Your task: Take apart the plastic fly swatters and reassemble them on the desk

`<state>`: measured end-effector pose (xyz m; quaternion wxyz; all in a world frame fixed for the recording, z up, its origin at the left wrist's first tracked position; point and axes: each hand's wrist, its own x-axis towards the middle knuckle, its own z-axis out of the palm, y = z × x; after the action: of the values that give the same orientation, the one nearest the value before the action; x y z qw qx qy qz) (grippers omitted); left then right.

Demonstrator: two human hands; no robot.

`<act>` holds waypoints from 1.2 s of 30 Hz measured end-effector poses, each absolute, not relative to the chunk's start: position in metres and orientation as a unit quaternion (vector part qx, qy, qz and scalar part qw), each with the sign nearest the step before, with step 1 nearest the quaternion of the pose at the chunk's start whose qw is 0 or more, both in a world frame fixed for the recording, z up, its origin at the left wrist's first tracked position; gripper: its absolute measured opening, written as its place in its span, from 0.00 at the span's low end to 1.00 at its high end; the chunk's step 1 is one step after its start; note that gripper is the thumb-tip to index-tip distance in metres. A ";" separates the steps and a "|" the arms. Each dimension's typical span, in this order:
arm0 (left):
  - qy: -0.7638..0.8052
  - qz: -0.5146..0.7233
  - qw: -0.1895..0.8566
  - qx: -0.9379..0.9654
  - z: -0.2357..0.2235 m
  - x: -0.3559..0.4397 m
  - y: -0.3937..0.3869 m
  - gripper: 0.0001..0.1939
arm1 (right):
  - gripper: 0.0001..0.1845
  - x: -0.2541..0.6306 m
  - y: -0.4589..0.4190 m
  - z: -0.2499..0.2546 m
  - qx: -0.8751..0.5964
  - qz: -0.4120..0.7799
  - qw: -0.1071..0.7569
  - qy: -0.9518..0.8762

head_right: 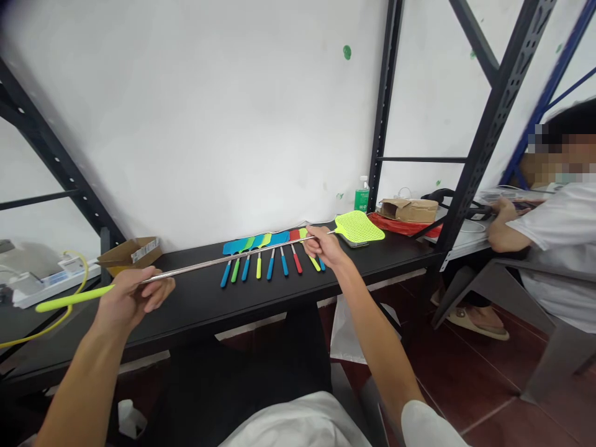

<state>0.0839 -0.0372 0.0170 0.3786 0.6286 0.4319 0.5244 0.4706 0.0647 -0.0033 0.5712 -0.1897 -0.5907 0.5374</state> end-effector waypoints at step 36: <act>0.404 0.806 0.243 0.358 0.004 -0.013 -0.024 0.12 | 0.22 0.483 0.117 -0.045 -0.213 0.662 0.590 -0.410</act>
<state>-0.0126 -0.0245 0.0041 0.2426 0.3583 0.4036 0.8061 0.4829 0.1169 -0.0449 0.5898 -0.2134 -0.4103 0.6620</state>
